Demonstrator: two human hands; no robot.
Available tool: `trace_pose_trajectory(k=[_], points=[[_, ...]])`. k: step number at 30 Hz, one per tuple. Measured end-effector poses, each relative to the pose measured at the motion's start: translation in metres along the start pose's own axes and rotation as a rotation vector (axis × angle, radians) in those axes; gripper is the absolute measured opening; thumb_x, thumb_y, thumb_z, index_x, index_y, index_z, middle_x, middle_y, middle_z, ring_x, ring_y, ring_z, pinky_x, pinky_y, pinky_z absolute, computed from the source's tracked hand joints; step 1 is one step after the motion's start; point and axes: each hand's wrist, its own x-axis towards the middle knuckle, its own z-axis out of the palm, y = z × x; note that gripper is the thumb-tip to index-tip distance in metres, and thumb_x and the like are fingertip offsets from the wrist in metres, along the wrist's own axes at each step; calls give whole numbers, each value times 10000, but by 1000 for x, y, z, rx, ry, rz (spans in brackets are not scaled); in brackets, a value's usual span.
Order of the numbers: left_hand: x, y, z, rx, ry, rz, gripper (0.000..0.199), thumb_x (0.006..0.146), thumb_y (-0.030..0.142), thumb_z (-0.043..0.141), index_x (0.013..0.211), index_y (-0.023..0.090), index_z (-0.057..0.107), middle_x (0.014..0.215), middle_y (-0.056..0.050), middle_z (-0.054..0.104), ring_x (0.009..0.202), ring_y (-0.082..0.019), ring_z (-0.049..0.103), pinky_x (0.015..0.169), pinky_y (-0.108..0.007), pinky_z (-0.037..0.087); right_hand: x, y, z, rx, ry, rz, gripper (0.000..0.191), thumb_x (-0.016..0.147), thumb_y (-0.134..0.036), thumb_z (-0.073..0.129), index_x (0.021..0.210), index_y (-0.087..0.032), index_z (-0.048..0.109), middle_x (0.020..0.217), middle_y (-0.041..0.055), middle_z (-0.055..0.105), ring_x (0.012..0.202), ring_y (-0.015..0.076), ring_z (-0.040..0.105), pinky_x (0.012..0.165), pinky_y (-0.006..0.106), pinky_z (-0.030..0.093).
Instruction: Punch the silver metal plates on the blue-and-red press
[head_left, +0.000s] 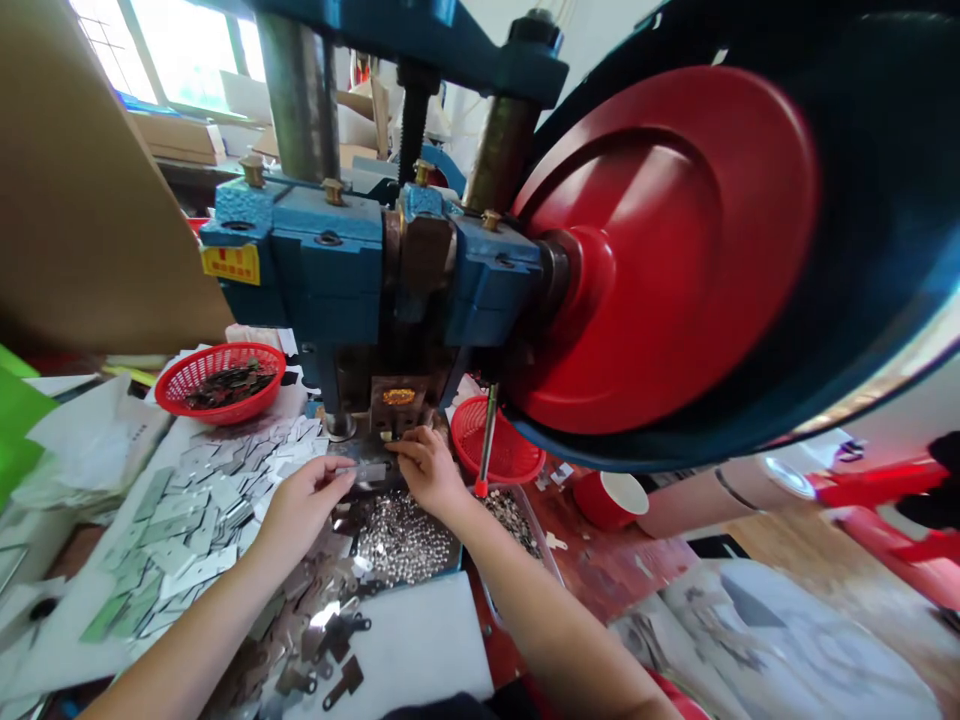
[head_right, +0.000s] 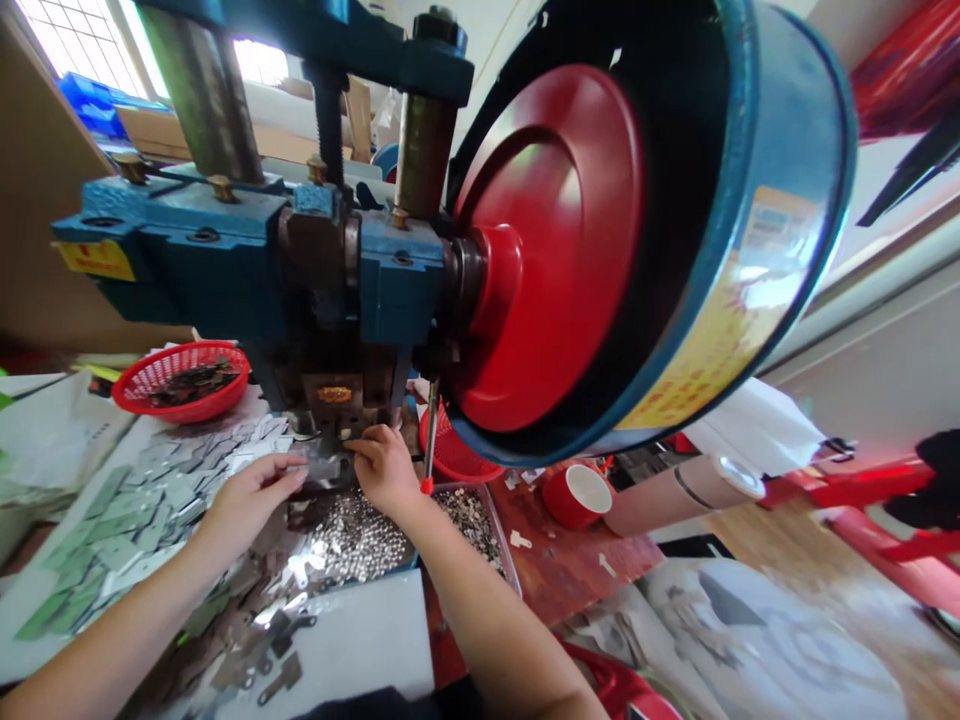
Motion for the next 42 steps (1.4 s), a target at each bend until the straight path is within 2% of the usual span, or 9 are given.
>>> trace_pose_trajectory(k=[4,10,20,27,32,35,39,40,42], points=[[19,9,19,69,60,77,336,768,463,547,931,189,653,901,-50,694,848,-231,629,804,-353,468,4,4,10,234,127,119,169,844,-212,544,907,-199,700,928,45,572,895,161,572,827,284,465],[46,4,37,143,99,153,306,745,385,558,898,145,669,1051,-120,635,1091,-284,530,992,-396,362,13,7,17,178,221,246,88,763,-161,616,834,-183,664,938,49,567,911,179,560,863,301,459],[59,2,39,92,-108,107,344,753,301,487,1031,206,665,1087,-37,693,1028,-245,608,938,-369,441,20,9,24,234,161,299,226,705,-73,534,861,-188,650,934,33,560,944,178,554,909,305,440],[62,2,38,116,-153,106,347,747,288,491,1036,214,669,1138,-24,680,1097,-246,579,981,-358,411,20,10,25,209,155,294,225,720,-74,510,857,-182,650,932,36,563,952,173,558,918,301,436],[64,7,40,153,-190,139,330,758,299,484,1009,206,676,1105,-27,693,1027,-231,617,933,-344,448,23,9,24,182,132,295,241,719,-58,509,874,-175,651,940,41,571,960,174,564,921,302,432],[60,12,33,201,-180,190,337,772,317,499,1047,201,653,1100,-40,684,1040,-229,603,938,-347,442,20,4,19,177,146,303,210,731,-83,533,880,-175,650,945,46,581,948,181,565,910,314,435],[32,7,3,310,-100,255,330,785,368,531,1054,205,630,1125,-74,628,1098,-265,531,990,-422,375,-2,-8,2,152,175,218,140,808,-176,536,889,-195,648,920,41,604,897,176,569,852,309,449],[21,2,-6,352,-136,276,274,782,384,547,974,222,657,1052,-62,640,1034,-260,551,960,-424,393,-10,-11,-3,138,152,183,133,821,-179,530,871,-201,652,891,35,613,878,173,571,835,306,449],[0,-9,-22,578,-315,379,237,817,409,514,905,259,676,964,-40,633,953,-238,561,889,-404,426,-26,-16,-13,96,71,144,136,832,-165,530,837,-209,659,848,26,630,861,173,571,824,309,442]])
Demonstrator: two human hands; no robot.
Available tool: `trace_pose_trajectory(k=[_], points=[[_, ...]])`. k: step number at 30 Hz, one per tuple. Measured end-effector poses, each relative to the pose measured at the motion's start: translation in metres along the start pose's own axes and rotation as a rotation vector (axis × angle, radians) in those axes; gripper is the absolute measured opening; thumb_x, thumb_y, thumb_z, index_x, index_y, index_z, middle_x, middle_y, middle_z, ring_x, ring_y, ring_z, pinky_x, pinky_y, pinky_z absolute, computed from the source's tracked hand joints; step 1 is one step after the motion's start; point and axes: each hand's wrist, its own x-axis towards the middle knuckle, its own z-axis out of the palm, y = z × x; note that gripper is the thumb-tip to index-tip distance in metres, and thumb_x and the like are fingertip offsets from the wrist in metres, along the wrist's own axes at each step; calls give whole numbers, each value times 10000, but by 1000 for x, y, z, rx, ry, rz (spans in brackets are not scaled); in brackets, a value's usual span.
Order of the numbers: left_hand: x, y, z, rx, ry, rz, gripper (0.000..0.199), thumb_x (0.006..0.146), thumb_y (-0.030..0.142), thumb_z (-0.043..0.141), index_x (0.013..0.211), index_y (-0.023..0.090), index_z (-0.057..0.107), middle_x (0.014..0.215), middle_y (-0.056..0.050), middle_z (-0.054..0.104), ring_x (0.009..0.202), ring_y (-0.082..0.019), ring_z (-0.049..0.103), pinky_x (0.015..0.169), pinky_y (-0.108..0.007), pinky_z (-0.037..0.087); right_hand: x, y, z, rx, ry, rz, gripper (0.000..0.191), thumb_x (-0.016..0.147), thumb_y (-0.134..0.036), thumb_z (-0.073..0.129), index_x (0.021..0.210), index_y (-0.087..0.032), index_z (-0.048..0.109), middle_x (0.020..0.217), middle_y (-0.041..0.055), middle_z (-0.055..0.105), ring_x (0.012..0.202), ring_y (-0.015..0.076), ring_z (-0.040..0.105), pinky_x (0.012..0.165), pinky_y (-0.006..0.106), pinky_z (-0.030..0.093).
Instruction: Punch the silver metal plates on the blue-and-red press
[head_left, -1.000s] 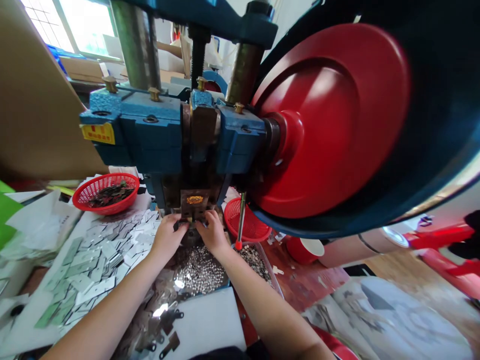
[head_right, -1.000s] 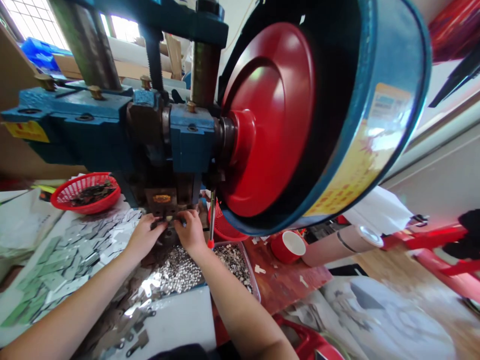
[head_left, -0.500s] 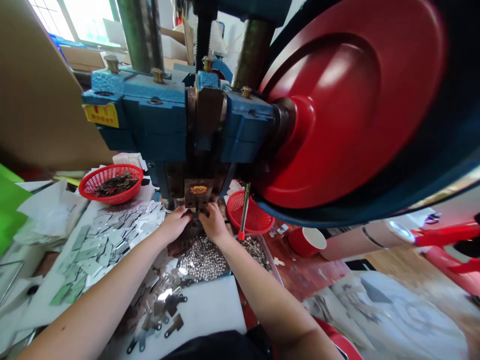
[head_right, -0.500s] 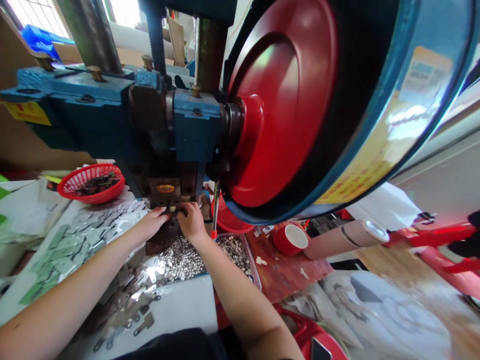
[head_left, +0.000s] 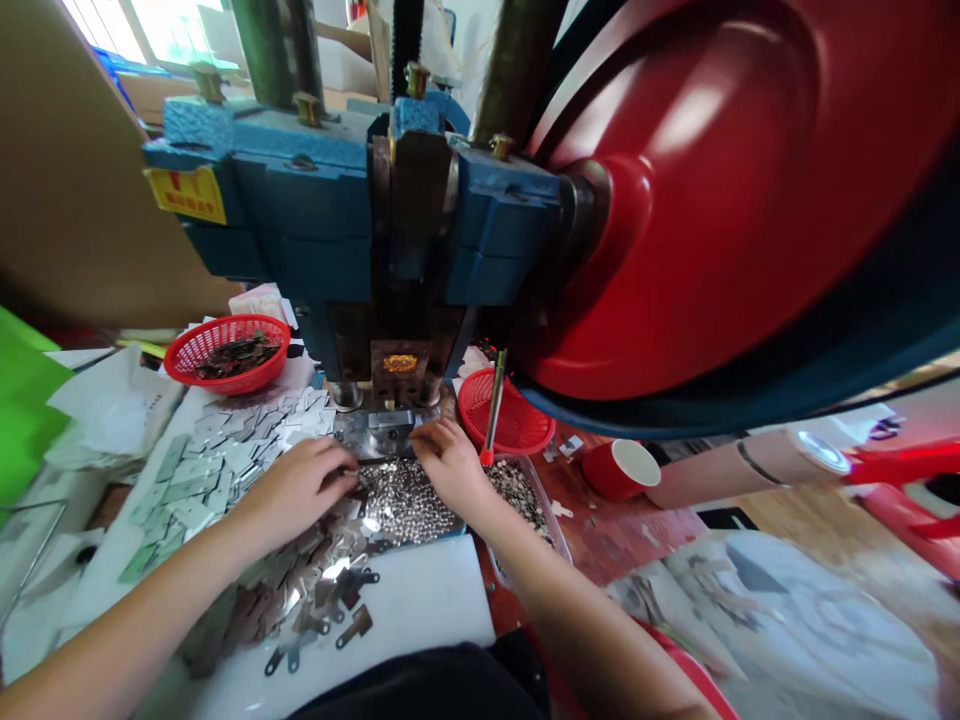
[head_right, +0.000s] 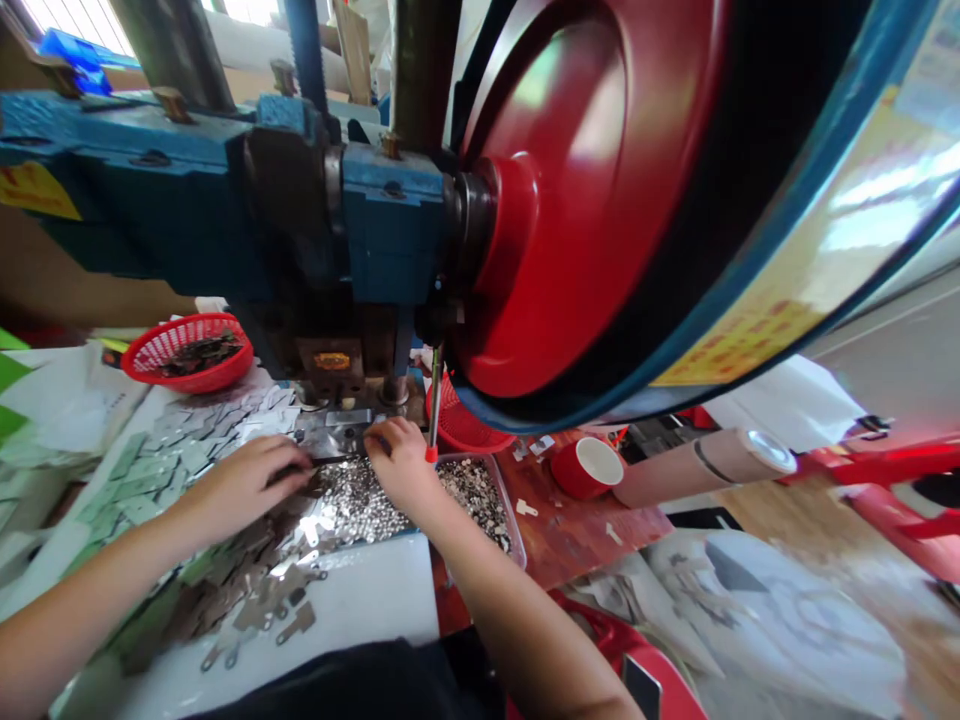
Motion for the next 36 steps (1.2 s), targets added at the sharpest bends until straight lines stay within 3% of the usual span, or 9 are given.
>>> trace_pose_trajectory(k=[4,8,13,15,18,22,27,31,36], points=[[-28,-10,10,192,-111,55,234,784,400,570,956,272,661,1005,-43,599,976,-246,532,864,-398,420,-22,3,-13,-45,-88,33,144,845,-146,534,839,-205,665,860,28,657,890,176,573,845,316,428],[-21,-8,16,210,-102,21,181,788,396,570,871,250,636,981,-39,584,946,-245,530,828,-395,421,-38,5,-10,-69,-120,74,145,856,-139,529,869,-189,664,879,34,662,878,163,583,816,288,435],[-16,-3,11,231,0,-52,174,807,387,544,793,229,615,913,-39,589,854,-230,532,791,-393,425,-60,-15,11,-243,-388,-93,103,867,-227,565,879,-213,666,872,12,664,846,159,560,796,284,412],[-20,-2,11,272,87,-80,176,816,374,527,835,226,619,942,-50,589,873,-244,528,806,-410,423,-67,-24,21,-373,-430,-107,110,865,-279,572,854,-210,658,873,23,652,858,182,548,782,309,405],[-31,-1,14,283,145,-51,188,834,331,496,932,235,625,1018,-53,584,926,-247,530,844,-419,420,-71,-30,30,-518,-427,-82,144,869,-327,558,860,-205,635,912,44,640,891,219,539,766,347,398],[-44,2,21,206,41,55,184,842,298,487,946,270,637,1025,-27,591,941,-216,547,869,-390,429,-71,-31,36,-552,-398,-43,164,871,-351,553,946,-215,607,966,53,635,917,238,541,772,371,395],[-45,5,31,243,22,46,206,819,327,535,995,273,626,1106,-44,578,997,-252,529,866,-424,437,-71,-32,36,-535,-367,-22,146,865,-331,566,954,-223,607,966,53,632,913,235,541,773,371,389],[-42,4,35,232,12,48,179,827,322,528,962,257,626,1131,-52,572,1008,-255,528,882,-431,427,-72,-26,23,-480,-349,-8,130,880,-329,551,937,-241,627,959,33,630,905,209,540,753,339,390],[-42,1,35,195,-27,44,176,831,305,520,969,267,623,1117,-46,572,1010,-251,531,891,-430,417,-59,-1,-5,-515,-246,55,150,898,-290,517,930,-222,647,926,42,631,881,197,549,776,323,402]])
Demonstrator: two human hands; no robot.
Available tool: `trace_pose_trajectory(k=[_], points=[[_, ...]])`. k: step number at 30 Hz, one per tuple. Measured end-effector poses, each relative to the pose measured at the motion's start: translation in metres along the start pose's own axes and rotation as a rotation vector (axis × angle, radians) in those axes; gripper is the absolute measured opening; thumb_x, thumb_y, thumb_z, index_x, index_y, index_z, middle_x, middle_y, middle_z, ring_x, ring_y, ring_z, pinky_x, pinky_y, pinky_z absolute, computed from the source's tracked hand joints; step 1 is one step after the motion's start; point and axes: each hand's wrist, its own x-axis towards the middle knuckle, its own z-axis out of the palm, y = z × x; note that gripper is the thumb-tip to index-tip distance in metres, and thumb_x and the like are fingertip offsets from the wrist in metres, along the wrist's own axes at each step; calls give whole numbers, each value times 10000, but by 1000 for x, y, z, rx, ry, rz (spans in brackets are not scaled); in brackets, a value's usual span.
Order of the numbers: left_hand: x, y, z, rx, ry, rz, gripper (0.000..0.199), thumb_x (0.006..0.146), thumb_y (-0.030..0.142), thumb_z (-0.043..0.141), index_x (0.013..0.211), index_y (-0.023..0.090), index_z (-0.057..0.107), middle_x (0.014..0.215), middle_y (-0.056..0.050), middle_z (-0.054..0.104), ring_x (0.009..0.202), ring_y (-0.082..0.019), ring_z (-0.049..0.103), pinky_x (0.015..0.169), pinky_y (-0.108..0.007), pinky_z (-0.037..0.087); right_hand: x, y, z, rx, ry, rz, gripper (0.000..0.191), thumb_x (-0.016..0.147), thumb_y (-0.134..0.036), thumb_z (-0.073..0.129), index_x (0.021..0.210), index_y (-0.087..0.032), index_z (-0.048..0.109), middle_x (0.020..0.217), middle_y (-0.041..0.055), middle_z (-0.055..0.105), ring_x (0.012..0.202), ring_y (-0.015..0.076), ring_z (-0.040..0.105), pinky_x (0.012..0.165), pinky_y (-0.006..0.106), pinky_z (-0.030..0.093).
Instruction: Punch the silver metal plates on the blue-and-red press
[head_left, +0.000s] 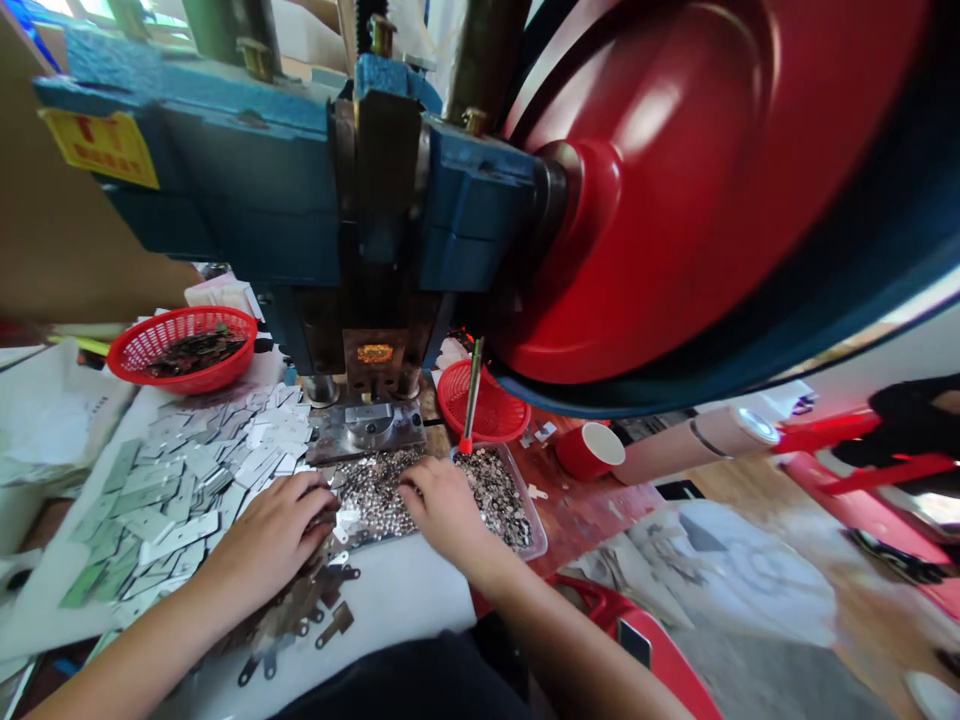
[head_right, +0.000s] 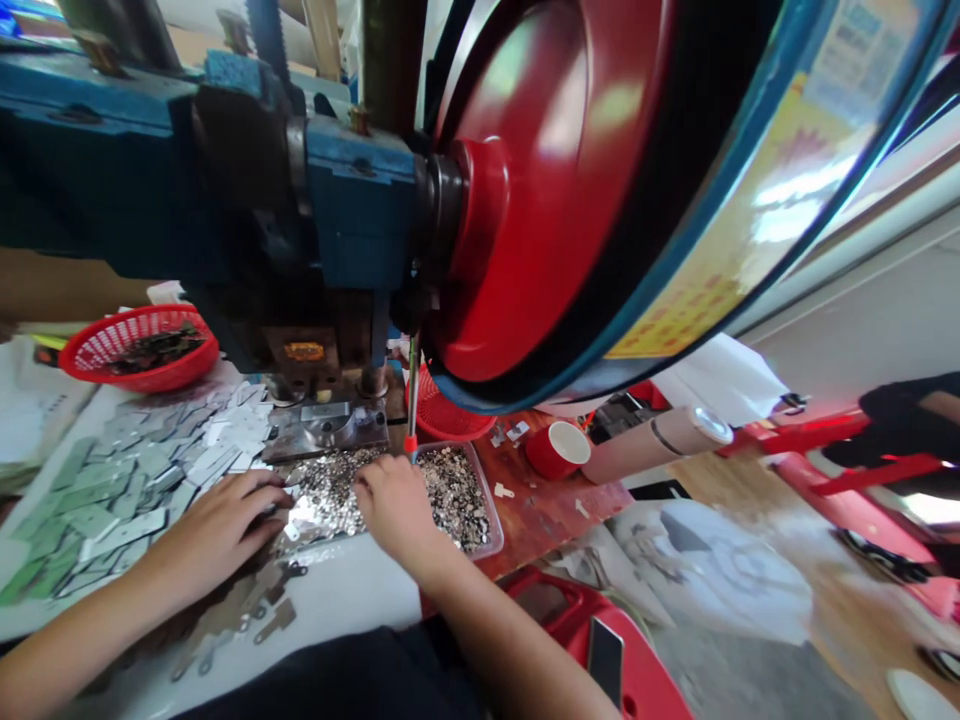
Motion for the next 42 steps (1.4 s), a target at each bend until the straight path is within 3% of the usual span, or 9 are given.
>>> trace_pose_trajectory(k=[4,8,18,21,24,28,33,38,42], points=[[1,1,0,-29,-30,-6,141,837,303,501,856,254,631,1073,-46,582,988,-246,538,876,-415,424,26,20,-4,-70,101,7,183,906,-256,492,976,-207,654,955,62,628,902,203,550,818,325,404],[0,3,0,-12,-9,-22,175,838,298,498,945,270,634,1080,-44,580,969,-243,546,868,-421,431,43,24,-2,-147,129,-115,249,892,-280,513,1108,-241,630,986,68,621,923,228,518,803,354,394],[3,6,-6,-68,-49,-53,126,837,318,495,829,261,607,938,-26,633,897,-230,588,799,-395,475,49,28,8,-100,144,-193,205,902,-294,517,1036,-255,666,959,52,629,905,215,499,789,341,378],[3,7,-6,-90,-60,-97,179,853,337,473,943,272,613,938,-33,658,878,-230,618,777,-393,493,50,28,11,-87,158,-197,234,896,-304,528,1084,-235,648,991,57,632,911,213,500,805,339,380],[3,7,-8,-115,-23,-84,290,884,348,422,1103,295,605,1040,-45,655,942,-226,624,831,-397,492,50,27,12,-109,157,-201,225,899,-308,523,1070,-240,652,981,51,634,907,215,499,797,337,379],[6,6,-14,-196,39,-72,278,893,374,407,1008,303,651,1020,-16,656,921,-198,636,838,-354,503,50,26,11,-117,147,-208,189,913,-281,500,981,-235,670,932,49,636,879,199,505,797,329,373],[13,3,-22,-275,202,-191,273,858,387,458,1050,301,633,1077,-4,664,979,-212,626,854,-345,499,47,25,11,-140,139,-243,135,891,-229,537,859,-231,668,867,47,630,861,200,509,811,346,366],[28,5,-31,-436,219,-385,276,816,460,511,970,279,651,955,7,704,836,-208,655,743,-319,517,58,17,3,123,331,-117,138,895,-190,516,864,-205,649,873,42,624,847,178,532,803,320,399],[48,7,-34,-577,260,-409,290,783,456,551,962,247,642,916,0,714,852,-213,654,769,-320,508,85,1,0,192,370,-29,98,838,-196,586,834,-217,681,853,36,623,836,184,546,776,311,407]])
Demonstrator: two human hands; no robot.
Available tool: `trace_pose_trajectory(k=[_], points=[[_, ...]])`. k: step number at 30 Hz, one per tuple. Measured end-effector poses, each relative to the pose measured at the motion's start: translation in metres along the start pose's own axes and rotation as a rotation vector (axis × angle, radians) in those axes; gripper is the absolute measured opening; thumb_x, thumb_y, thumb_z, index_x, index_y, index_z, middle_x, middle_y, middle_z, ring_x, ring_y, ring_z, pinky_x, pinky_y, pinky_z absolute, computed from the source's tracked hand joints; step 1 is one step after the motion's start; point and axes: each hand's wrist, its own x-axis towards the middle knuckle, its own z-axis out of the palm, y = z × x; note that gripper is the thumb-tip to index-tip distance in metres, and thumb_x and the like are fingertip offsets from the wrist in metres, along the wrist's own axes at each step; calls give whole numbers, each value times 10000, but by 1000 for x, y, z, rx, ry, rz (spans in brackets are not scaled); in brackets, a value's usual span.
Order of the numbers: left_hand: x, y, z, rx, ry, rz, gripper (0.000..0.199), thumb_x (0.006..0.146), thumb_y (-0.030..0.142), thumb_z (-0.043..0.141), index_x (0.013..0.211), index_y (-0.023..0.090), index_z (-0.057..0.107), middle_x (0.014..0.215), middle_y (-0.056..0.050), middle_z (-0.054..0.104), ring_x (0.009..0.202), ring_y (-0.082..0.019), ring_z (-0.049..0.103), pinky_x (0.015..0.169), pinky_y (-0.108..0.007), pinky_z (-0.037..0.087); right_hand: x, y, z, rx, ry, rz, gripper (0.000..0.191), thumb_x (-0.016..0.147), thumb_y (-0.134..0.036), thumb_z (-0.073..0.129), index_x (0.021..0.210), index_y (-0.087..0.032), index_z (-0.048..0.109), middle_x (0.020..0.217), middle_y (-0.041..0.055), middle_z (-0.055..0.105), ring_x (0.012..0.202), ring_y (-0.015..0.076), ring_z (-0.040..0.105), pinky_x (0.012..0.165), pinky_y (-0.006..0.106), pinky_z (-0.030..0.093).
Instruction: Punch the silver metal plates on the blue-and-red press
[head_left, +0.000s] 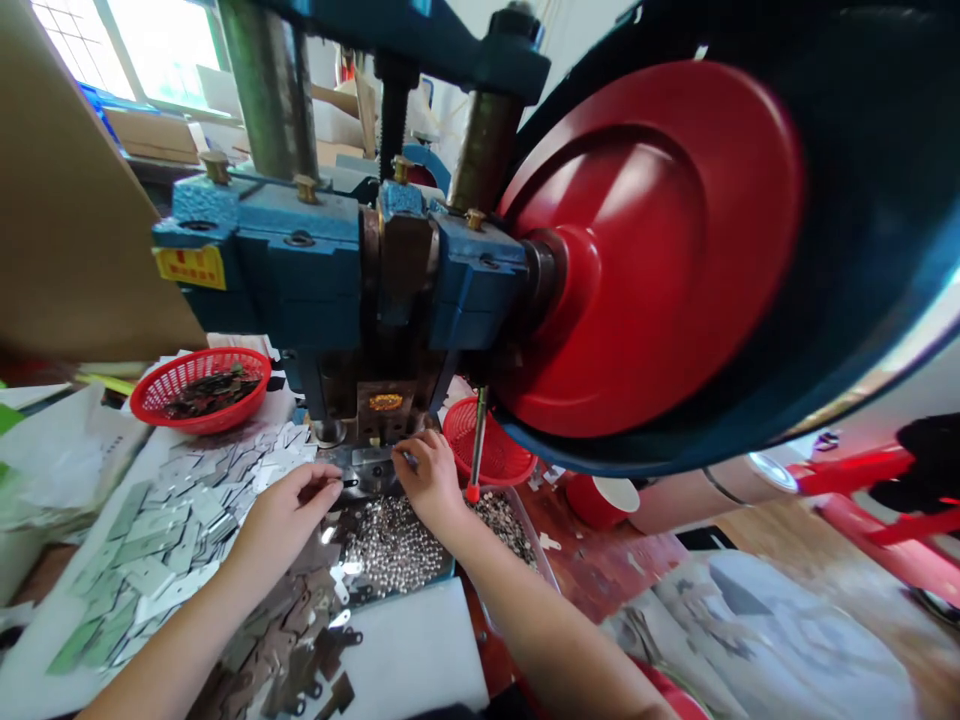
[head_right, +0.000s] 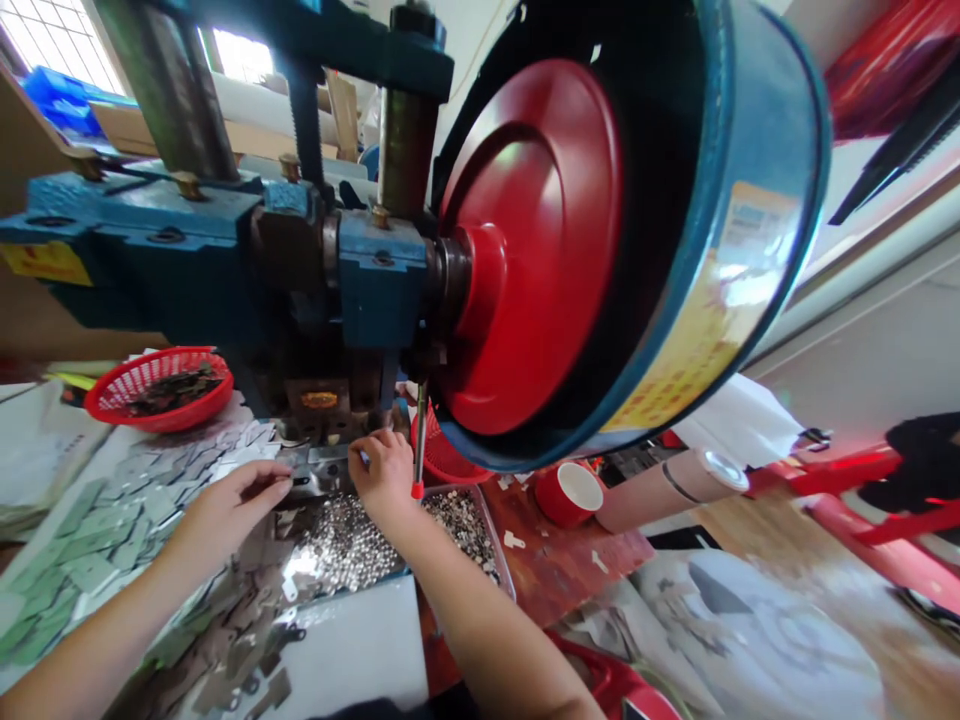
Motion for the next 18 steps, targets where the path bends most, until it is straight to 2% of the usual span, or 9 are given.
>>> trace_pose_trajectory(k=[3,5,10,13,18], points=[[10,1,5,-48,21,21,293,782,432,551,975,231,645,938,-17,716,879,-222,653,808,-347,500,12,-9,10,-63,-7,30,76,806,-238,629,813,-247,704,867,43,617,865,206,540,755,322,399],[14,-1,6,-61,36,36,283,782,425,546,954,228,654,935,-21,719,878,-226,654,810,-357,500,13,-12,11,-107,-28,-10,95,820,-278,616,807,-264,709,844,43,611,871,213,533,758,338,388],[20,-3,6,-83,61,41,258,776,428,549,889,228,666,910,-16,720,865,-226,650,808,-356,491,3,-14,-4,-163,-108,-236,201,890,-363,517,985,-288,677,970,35,615,943,210,498,925,410,332],[26,-1,8,-116,74,29,277,764,443,552,879,220,669,912,-27,722,866,-238,648,803,-367,487,1,-16,-10,-186,-118,-269,227,899,-388,499,1011,-274,660,1002,33,611,988,217,484,1013,444,274],[35,6,18,-116,118,28,302,758,450,543,883,206,669,888,-36,725,846,-237,649,794,-365,486,-6,-14,-8,-92,-90,-291,256,874,-353,546,1099,-254,619,1095,40,613,1079,228,477,1036,449,285]])
